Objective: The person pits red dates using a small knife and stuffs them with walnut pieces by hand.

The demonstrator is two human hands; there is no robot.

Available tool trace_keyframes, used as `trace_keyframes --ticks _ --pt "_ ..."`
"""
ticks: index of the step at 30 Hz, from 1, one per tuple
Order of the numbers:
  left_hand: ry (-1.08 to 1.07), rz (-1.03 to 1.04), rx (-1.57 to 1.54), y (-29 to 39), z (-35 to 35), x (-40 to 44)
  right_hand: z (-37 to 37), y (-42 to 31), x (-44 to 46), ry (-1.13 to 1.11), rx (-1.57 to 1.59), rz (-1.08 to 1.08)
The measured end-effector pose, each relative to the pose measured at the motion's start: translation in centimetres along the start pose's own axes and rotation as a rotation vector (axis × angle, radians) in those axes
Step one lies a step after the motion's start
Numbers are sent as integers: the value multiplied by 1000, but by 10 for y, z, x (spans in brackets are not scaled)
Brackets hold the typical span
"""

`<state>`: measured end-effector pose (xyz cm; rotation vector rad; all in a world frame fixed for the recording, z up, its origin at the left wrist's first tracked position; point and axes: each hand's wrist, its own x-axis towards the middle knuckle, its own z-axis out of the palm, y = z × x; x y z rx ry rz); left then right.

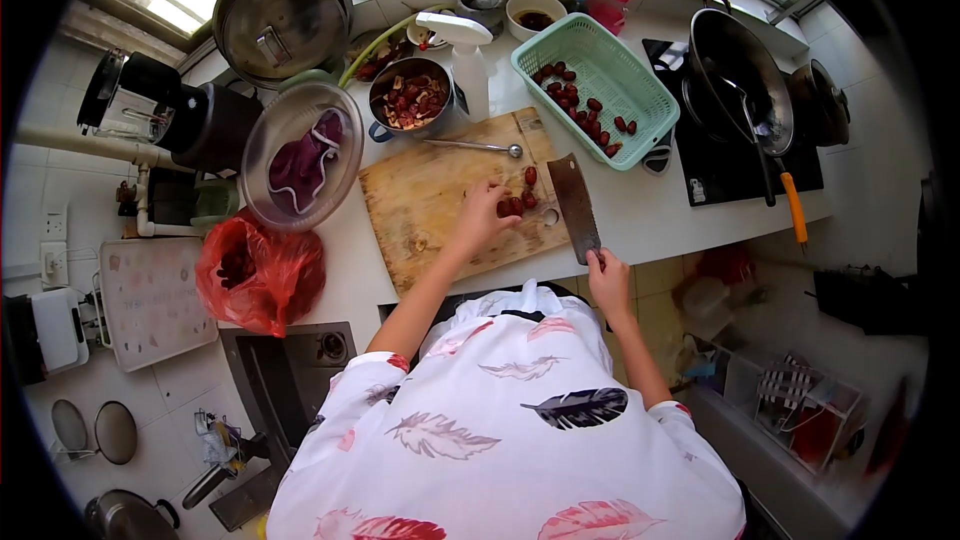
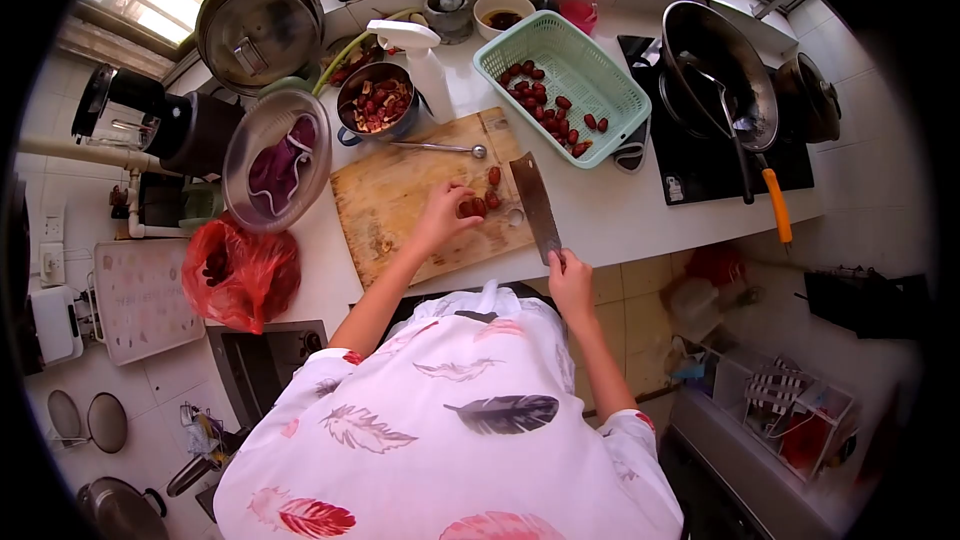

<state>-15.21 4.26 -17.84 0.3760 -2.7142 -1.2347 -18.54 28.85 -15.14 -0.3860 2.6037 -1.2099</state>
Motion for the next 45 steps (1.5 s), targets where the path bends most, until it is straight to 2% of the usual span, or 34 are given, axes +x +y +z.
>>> trace_keyframes --ticks 1,2,5,10,12,14,15,17,22,24,25,27,28,30,33,34,35,37,39,41,42,45 --pt "85 75 81 0 6 -3 0 -2 -1 6 -3 5" --pt "63 23 88 -2 10 -4 1 -3 -2 18 -10 11" --pt "96 77 98 -3 13 -5 4 -3 -5 40 -62 19" --pt "123 20 51 3 5 -8 13 3 -5 137 -176 -12" --pt "108 -12 57 8 2 -11 13 -3 -4 177 -330 -49" --pt "65 -240 -548 13 1 -13 18 1 1 154 -306 4" --pt "69 -242 -548 16 -2 -15 21 4 3 131 -280 61" --pt "-13 -348 -1077 22 -10 -20 30 16 7 161 -271 22" --pt "-76 -437 -1213 40 -31 -35 36 17 14 205 -310 -43" --pt "-98 -447 -1225 47 -36 -40 26 -7 19 -12 -736 61" --pt "-124 -444 -1186 53 -40 -43 18 -25 22 -15 -737 57" --pt "-147 -442 -1145 61 -47 -48 8 -66 29 -124 9 -197" --pt "-164 -449 -1101 63 -50 -50 6 -84 29 -125 11 -198" --pt "-166 -453 -1060 70 -55 -53 6 -108 29 -294 374 -249" --pt "-102 -382 -930 74 -59 -58 11 -112 31 -362 370 -297" --pt "-97 -386 -879 79 -65 -61 12 -114 29 -384 423 -207" --pt "-87 -389 -878 80 -67 -63 13 -116 29 -393 424 -212" --pt "51 -219 -601 85 -66 -69 12 -117 28 -533 514 -20" --pt "50 -137 -484 95 -69 -71 13 -119 28 -522 476 -62" --pt "88 30 -51 103 -66 -73 11 -126 26 -450 291 -146" --pt "102 205 187 101 -67 -70 9 -130 25 -457 291 -149" --pt "8 208 351 103 -74 -70 3 -141 22 -453 241 -243"
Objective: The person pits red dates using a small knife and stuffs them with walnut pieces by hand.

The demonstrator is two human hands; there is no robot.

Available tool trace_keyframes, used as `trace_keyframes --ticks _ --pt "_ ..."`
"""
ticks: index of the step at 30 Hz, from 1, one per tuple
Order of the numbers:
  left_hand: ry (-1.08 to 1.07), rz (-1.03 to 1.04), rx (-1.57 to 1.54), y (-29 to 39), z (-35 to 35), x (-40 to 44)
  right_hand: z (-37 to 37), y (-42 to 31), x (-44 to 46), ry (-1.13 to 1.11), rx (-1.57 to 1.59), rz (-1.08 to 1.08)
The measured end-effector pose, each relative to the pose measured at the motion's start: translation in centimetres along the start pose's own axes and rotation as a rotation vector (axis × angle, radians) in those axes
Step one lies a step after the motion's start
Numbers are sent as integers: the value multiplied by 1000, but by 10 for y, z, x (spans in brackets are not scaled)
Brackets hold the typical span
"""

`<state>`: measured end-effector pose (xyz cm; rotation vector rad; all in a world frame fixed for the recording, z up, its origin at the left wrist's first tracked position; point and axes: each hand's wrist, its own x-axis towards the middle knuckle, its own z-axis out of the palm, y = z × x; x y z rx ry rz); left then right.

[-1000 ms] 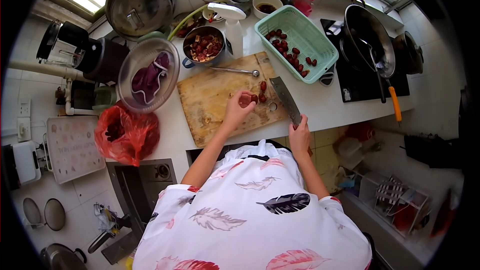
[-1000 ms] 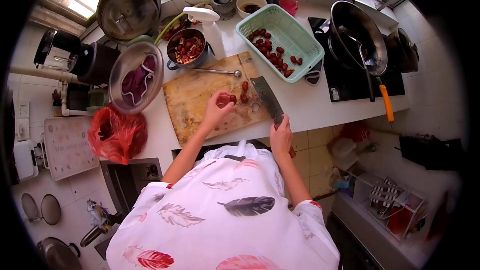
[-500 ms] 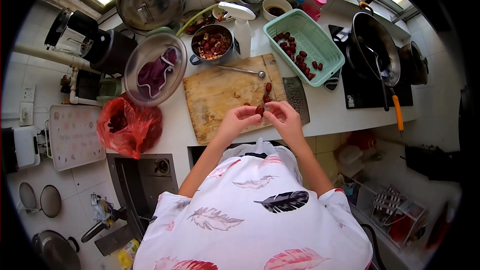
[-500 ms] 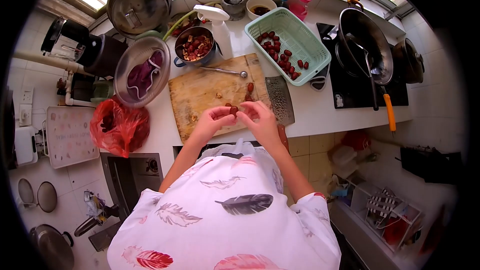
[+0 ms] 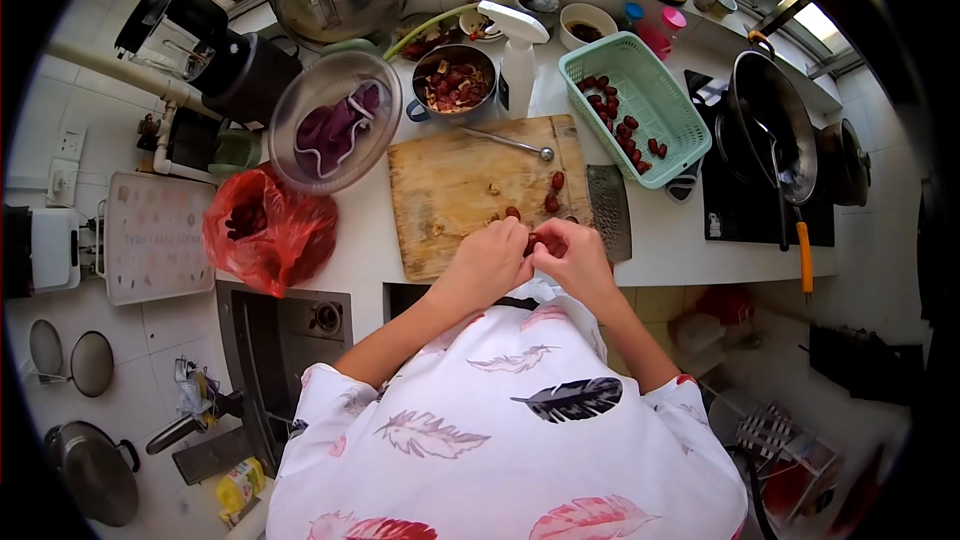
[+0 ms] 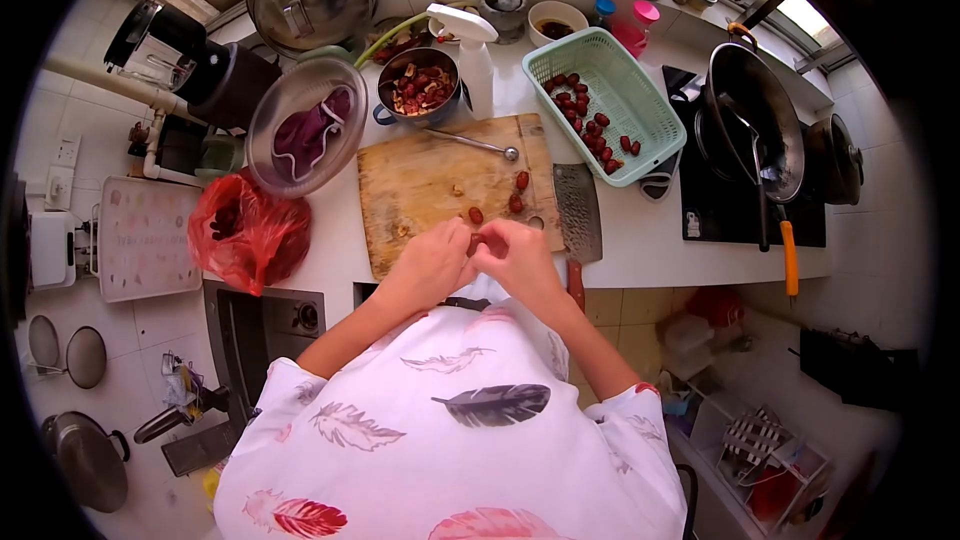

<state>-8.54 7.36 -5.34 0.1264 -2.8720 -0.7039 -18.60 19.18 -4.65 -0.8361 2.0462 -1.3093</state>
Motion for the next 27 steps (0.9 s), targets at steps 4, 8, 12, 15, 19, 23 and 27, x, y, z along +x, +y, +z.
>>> trace_keyframes --ticks 4,8,12,15,19,23,27 --pt "-4 -45 -95 -2 2 -4 1 -3 -2 -102 -4 20" --pt "-59 -218 -292 -2 1 -8 7 -4 -1 -107 62 5" --pt "-71 -308 -650 -6 -2 -16 6 1 -2 -149 258 10" --pt "-149 -566 -1336 -1 -14 -13 -8 -6 4 -255 454 128" --pt "-171 -523 -1443 -14 -31 -12 -15 -6 23 -276 625 209" --pt "-118 -529 -1412 -9 -51 -16 -8 -24 58 -207 541 180" --pt "-3 -505 -1377 -3 -68 -22 3 -37 94 -295 535 34"
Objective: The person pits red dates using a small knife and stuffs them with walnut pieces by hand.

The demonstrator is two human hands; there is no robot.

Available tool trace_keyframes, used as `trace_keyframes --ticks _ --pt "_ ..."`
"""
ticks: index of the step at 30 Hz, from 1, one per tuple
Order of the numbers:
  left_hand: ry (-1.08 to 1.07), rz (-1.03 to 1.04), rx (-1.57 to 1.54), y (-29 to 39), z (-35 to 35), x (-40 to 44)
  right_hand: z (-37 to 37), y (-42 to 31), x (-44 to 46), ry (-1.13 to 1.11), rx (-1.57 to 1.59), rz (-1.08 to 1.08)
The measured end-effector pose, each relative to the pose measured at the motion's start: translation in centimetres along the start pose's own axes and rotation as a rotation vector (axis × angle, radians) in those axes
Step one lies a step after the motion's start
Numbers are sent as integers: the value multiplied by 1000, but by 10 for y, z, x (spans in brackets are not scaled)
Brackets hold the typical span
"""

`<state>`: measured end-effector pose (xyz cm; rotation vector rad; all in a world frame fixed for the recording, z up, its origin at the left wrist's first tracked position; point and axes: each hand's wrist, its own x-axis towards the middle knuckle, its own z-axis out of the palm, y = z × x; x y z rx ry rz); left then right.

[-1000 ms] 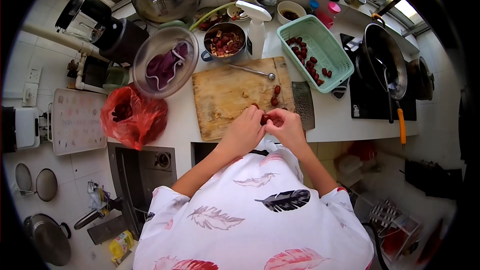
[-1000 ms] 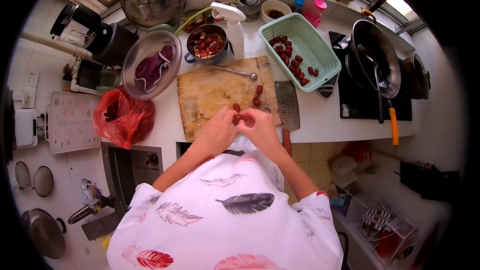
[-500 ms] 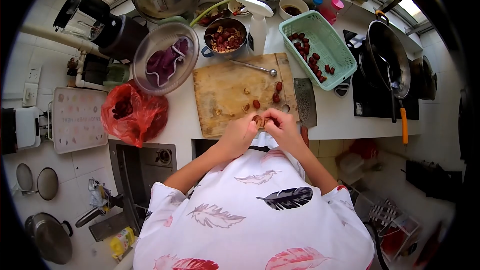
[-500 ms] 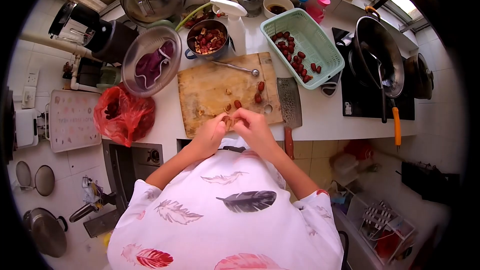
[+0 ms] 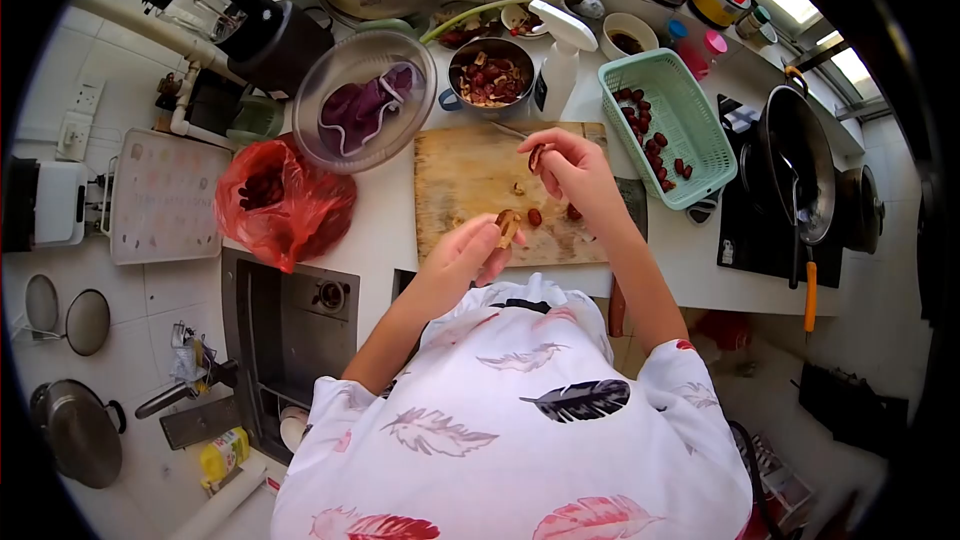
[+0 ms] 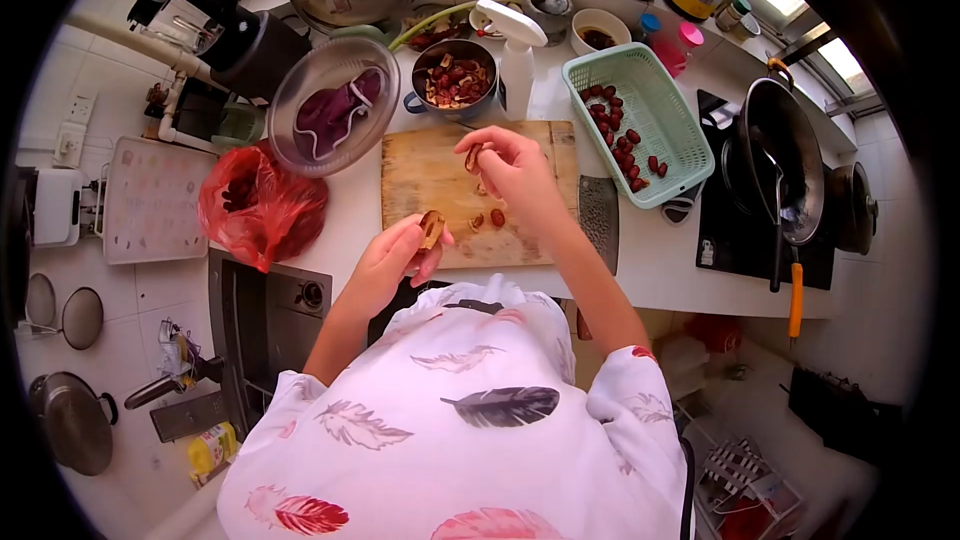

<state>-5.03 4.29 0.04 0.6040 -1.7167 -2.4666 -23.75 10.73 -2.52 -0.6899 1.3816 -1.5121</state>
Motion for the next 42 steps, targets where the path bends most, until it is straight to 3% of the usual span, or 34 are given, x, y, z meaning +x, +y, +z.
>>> trace_keyframes --ticks 8,11,14,21,28,30,34,36,37,40,42 --pt "36 99 -54 12 5 -22 19 -23 44 -80 54 63" --pt "152 142 -50 13 8 -21 30 -33 20 -128 13 108" --pt "435 296 54 12 15 -15 37 -41 -7 -188 29 94" --pt "304 352 -170 13 15 -11 36 -57 -33 -205 162 116" --pt "274 369 -46 24 20 -20 34 -67 -47 -272 218 80" --pt "370 338 15 28 26 -21 35 -67 -50 -265 215 54" --pt "315 315 -51 25 25 -22 38 -66 -58 -261 175 5" --pt "423 393 345 24 25 -19 40 -67 -62 -239 145 31" --pt "422 392 346 25 27 -19 40 -68 -65 -215 115 56" --pt "407 353 332 30 32 -22 42 -68 -72 -203 101 16" --pt "307 211 65 34 31 -27 45 -69 -76 -180 98 -37"
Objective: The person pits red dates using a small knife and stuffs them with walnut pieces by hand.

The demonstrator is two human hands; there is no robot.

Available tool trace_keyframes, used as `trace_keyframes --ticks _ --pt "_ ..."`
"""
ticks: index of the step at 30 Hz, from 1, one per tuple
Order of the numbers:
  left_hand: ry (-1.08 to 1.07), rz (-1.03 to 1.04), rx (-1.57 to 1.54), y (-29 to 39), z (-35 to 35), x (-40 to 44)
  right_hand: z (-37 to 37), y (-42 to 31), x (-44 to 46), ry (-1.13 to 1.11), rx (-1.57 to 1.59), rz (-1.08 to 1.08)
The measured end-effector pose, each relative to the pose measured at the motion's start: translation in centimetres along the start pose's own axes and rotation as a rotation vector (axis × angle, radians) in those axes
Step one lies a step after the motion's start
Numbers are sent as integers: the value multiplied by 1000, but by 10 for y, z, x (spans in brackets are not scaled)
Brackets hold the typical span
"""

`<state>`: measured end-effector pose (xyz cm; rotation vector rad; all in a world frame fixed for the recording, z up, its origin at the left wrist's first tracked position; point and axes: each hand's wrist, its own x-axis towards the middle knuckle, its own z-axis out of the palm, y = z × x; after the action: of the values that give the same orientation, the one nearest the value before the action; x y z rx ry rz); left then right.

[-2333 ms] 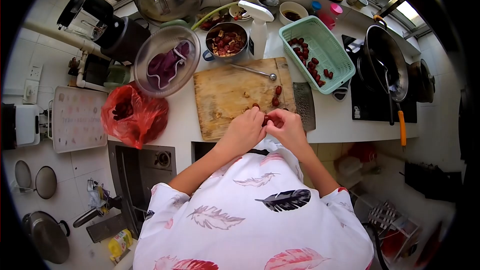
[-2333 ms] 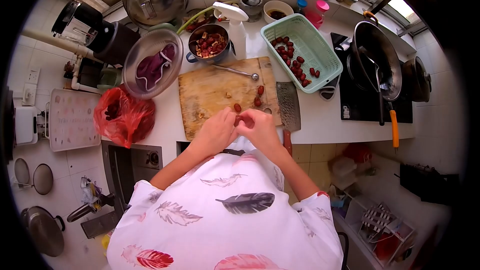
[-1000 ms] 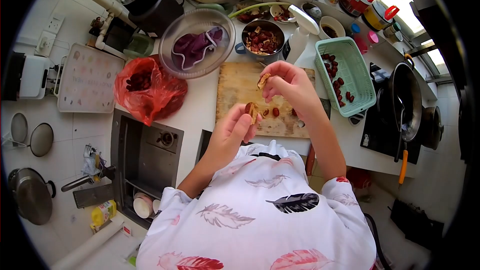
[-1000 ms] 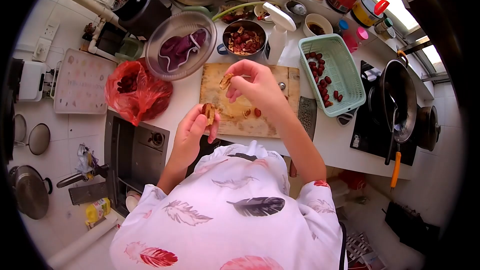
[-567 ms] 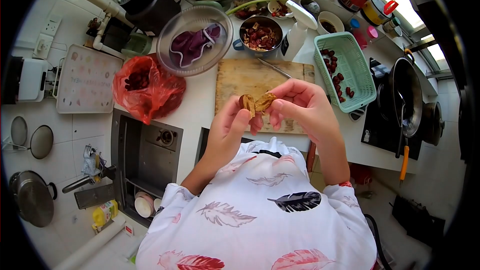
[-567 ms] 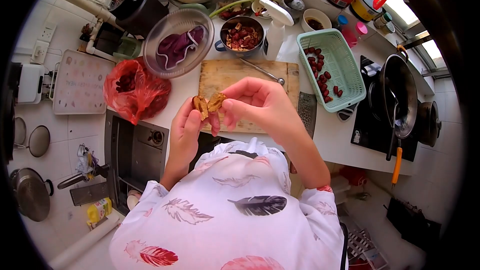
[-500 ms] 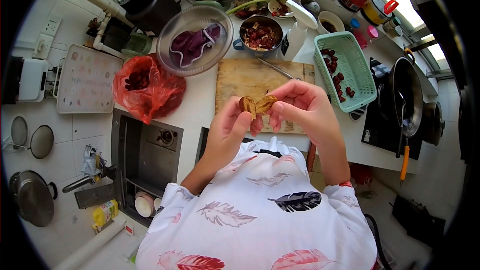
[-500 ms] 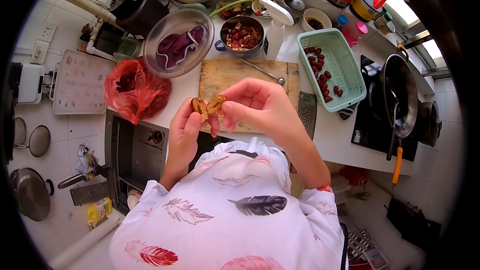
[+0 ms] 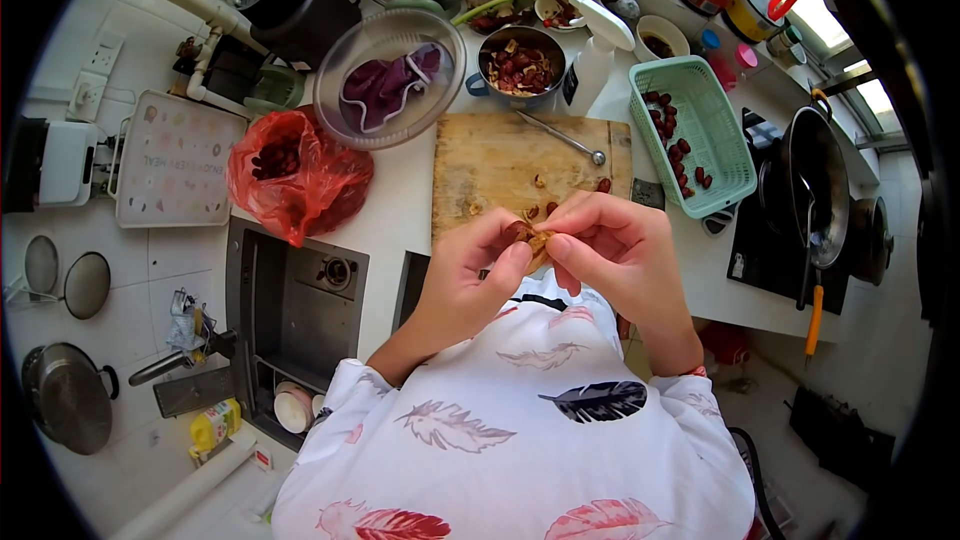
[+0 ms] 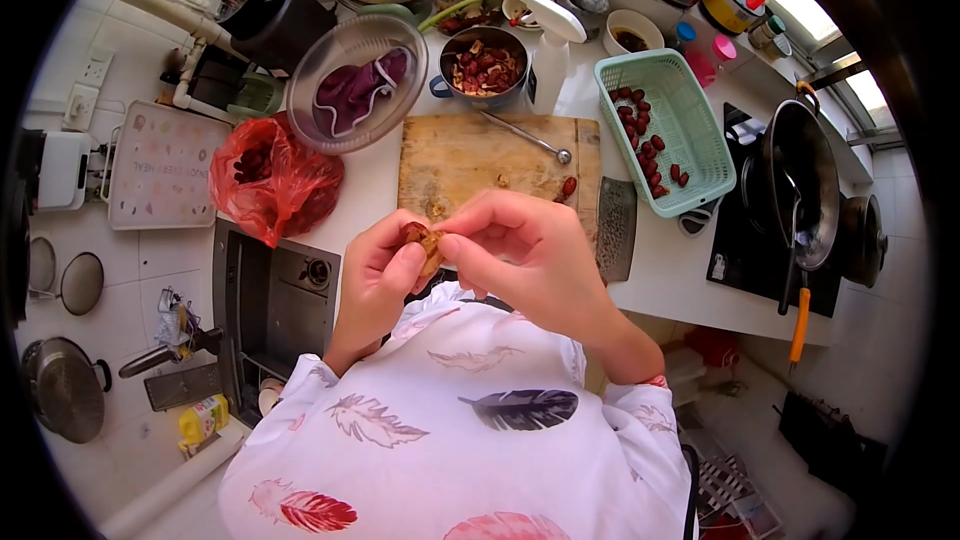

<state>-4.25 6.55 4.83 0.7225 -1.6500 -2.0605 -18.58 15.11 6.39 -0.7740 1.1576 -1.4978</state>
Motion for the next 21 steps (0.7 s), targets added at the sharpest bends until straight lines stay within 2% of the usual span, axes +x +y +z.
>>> trace_keyframes --ticks 4,6,10,21 --pt "-90 -49 -164 3 -1 1 0 -9 -7 -29 -1 74" --pt "-138 164 130 1 -3 4 0 -10 -11 -6 -38 80" --pt "-154 124 222 7 -2 4 3 -10 -13 22 -122 44" --pt "-239 113 80 7 -3 0 -1 -9 -11 -75 35 58"
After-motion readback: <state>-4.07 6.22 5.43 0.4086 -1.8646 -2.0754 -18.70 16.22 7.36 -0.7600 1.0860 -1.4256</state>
